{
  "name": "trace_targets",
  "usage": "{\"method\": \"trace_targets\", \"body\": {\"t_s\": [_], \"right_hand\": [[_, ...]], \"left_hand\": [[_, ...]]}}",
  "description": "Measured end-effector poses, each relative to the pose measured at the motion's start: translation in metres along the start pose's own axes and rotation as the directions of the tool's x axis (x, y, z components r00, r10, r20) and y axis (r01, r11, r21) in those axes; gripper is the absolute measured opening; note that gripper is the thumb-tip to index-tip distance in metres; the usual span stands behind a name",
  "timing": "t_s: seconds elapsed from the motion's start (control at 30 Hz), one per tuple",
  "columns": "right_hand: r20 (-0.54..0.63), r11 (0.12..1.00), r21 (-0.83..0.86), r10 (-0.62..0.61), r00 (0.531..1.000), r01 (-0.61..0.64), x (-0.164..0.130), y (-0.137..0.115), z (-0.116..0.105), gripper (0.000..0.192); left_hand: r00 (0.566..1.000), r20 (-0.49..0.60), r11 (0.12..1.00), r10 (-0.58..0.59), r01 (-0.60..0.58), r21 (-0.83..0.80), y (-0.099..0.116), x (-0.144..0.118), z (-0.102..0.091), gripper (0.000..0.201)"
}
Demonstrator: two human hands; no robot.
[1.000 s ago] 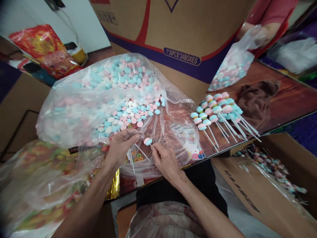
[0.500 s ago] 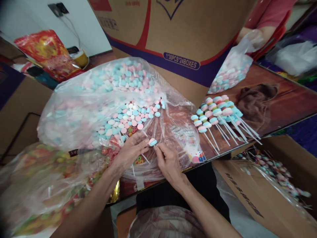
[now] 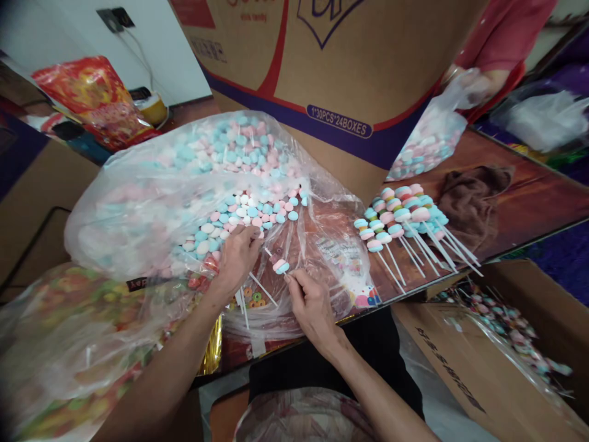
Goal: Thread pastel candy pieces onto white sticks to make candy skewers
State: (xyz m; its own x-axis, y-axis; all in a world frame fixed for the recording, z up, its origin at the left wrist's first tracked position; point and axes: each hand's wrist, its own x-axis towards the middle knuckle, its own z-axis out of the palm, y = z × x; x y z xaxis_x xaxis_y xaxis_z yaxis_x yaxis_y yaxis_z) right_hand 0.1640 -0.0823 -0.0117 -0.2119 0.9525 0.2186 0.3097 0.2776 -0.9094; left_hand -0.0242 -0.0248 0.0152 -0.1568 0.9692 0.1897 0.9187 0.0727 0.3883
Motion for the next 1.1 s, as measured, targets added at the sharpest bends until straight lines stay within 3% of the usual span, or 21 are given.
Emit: {"method": "trace_targets", "body": {"t_s": [0.2, 0.43, 0.57, 0.8, 0.93, 1.1], "right_hand": [[0.005, 1.000, 0.003, 0.006, 1.000, -0.006, 0.000, -0.003, -0.001, 0.027], [0.007, 1.000, -0.014, -0.006, 1.000, 0.006, 0.000, -0.001, 0.000, 0.027], [0.009, 1.000, -0.016, -0.005, 1.000, 0.006, 0.000, 0.000, 0.000, 0.026], [0.014, 0.999, -0.036, 0.027, 1.000, -0.027, 0.001, -0.002, 0.000, 0.023], [0.008, 0.999, -0.037, 0.022, 1.000, -0.022, 0.001, -0.002, 0.000, 0.024], [-0.006, 0.999, -0.029, 0.029, 1.000, -0.029, 0.000, -0.001, 0.001, 0.023]], "left_hand": [[0.989, -0.147, 0.970, 0.001, -0.036, -0.241, -0.005, 0.015, -0.005, 0.017], [0.999, -0.028, 1.000, 0.018, -0.018, -0.010, -0.002, 0.033, -0.001, 0.020], [0.998, -0.035, 0.997, 0.055, -0.053, 0.063, -0.001, 0.026, 0.001, 0.032], [0.980, 0.056, 0.967, 0.190, -0.196, 0.160, -0.001, 0.011, 0.007, 0.041], [0.965, 0.064, 0.953, 0.255, -0.262, 0.154, -0.003, 0.008, 0.007, 0.043], [0.973, 0.059, 0.970, 0.224, -0.228, 0.078, -0.001, 0.001, 0.001, 0.042]]}}
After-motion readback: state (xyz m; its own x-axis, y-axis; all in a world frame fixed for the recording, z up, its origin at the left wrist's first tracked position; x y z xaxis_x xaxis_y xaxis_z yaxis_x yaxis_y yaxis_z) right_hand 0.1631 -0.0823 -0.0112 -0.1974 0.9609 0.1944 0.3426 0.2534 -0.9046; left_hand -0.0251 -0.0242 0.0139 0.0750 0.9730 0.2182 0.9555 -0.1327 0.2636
